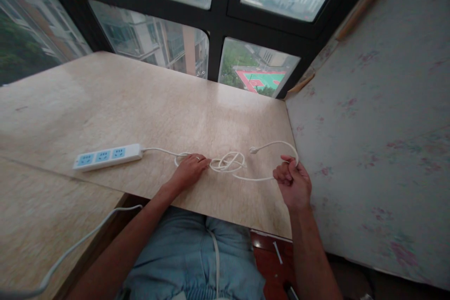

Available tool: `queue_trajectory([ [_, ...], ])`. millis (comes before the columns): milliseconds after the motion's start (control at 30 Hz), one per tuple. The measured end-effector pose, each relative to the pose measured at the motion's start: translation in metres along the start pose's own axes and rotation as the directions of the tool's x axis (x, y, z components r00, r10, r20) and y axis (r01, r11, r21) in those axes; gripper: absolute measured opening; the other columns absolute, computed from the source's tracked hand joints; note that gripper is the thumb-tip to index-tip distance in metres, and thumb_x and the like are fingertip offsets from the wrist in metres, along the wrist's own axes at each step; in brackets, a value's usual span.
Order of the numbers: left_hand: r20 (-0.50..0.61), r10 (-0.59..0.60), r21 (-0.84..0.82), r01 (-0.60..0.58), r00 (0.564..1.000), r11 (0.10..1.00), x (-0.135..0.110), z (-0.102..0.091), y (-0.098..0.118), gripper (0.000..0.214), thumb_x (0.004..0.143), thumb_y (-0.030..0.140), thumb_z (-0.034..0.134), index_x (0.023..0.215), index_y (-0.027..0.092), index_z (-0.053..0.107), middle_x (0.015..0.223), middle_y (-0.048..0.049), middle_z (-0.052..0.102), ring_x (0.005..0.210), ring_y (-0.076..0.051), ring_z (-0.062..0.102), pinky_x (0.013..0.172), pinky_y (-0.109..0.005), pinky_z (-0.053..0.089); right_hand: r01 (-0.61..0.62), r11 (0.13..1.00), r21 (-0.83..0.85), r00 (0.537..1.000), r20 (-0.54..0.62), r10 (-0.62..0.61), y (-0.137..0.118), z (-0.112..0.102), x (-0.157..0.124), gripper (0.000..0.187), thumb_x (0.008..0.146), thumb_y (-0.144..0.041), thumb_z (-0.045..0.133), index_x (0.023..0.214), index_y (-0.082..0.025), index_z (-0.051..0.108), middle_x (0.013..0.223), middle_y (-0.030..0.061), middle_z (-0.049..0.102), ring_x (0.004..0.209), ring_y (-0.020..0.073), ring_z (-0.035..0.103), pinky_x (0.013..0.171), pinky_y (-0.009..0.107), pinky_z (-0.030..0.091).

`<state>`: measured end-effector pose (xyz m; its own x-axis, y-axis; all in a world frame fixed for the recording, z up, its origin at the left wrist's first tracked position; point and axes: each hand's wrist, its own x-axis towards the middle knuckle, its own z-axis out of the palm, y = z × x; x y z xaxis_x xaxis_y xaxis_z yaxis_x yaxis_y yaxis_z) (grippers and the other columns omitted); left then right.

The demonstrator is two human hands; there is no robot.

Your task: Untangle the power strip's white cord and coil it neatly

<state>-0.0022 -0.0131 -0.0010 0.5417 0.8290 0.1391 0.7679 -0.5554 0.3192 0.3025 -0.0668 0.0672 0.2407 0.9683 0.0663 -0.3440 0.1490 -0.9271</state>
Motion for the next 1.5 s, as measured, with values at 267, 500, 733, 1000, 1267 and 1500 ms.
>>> queue_trajectory([
  [267,-0.171,0.055,0.022,-0.052,0.984,0.998,-0.002,0.003,-0.014,0.025,0.090,0.015,0.048,0.106,0.017,0.068,0.101,-0.0112,0.072,0.095,-0.024,0.066,0.086,-0.041,0.048,-0.086,0.988,-0.126,0.992,0.080,0.097,-0.017,-0.041,0.051,0.034,0.073,-0.047,0.076,0.093,-0.020,0.068,0.050,-0.0099,0.030,0.042,0.0053,0.019,0.045,0.024,0.017],
  [500,-0.223,0.078,0.037,-0.072,0.972,0.997,0.000,-0.005,-0.015,0.029,0.087,0.009,0.045,0.100,0.019,0.069,0.096,-0.0091,0.073,0.091,-0.023,0.067,0.084,-0.040,0.047,-0.065,0.982,-0.179,0.994,0.080,0.081,-0.023,-0.057,0.071,0.036,0.072,-0.047,0.077,0.093,-0.019,0.067,0.048,-0.0104,0.031,0.040,0.0046,0.021,0.043,0.023,0.018],
  [733,-0.219,0.044,0.088,-0.025,0.975,0.996,0.000,-0.013,-0.023,0.030,0.085,0.008,0.044,0.099,0.018,0.068,0.097,-0.0091,0.073,0.088,-0.023,0.067,0.084,-0.040,0.046,-0.050,0.979,-0.196,0.998,0.017,0.054,-0.023,-0.066,0.076,0.037,0.069,-0.045,0.079,0.092,-0.017,0.069,0.046,-0.0105,0.033,0.038,0.0037,0.023,0.041,0.020,0.021],
  [1000,-0.203,0.008,0.133,0.019,0.979,0.991,0.000,-0.018,-0.022,0.034,0.082,0.006,0.043,0.100,0.018,0.069,0.096,-0.0084,0.074,0.086,-0.023,0.068,0.084,-0.041,0.044,0.041,0.964,-0.264,0.994,-0.089,-0.067,-0.029,-0.074,0.084,0.039,0.066,-0.046,0.080,0.087,-0.015,0.069,0.044,-0.0101,0.034,0.038,0.0039,0.026,0.038,0.018,0.022],
  [1267,-0.185,-0.045,0.186,0.080,0.982,0.979,-0.004,-0.019,-0.018,0.029,0.084,0.010,0.047,0.096,0.020,0.072,0.093,-0.0087,0.074,0.093,-0.027,0.065,0.081,-0.042,0.043,-0.008,0.958,-0.288,0.991,-0.127,-0.030,-0.022,-0.075,0.078,0.039,0.066,-0.045,0.078,0.091,-0.017,0.067,0.047,-0.0096,0.040,0.038,0.0042,0.030,0.037,0.018,0.023],
  [1500,-0.141,-0.064,0.162,0.087,0.988,0.983,-0.013,-0.020,-0.011,0.025,0.085,0.015,0.051,0.091,0.022,0.074,0.089,-0.0099,0.073,0.091,-0.028,0.063,0.078,-0.042,0.044,-0.144,0.902,-0.407,0.985,-0.149,0.090,-0.009,-0.061,0.043,0.051,0.063,-0.043,0.080,0.104,-0.020,0.060,0.061,-0.0055,0.059,0.049,0.0093,0.052,0.048,0.022,0.043],
])
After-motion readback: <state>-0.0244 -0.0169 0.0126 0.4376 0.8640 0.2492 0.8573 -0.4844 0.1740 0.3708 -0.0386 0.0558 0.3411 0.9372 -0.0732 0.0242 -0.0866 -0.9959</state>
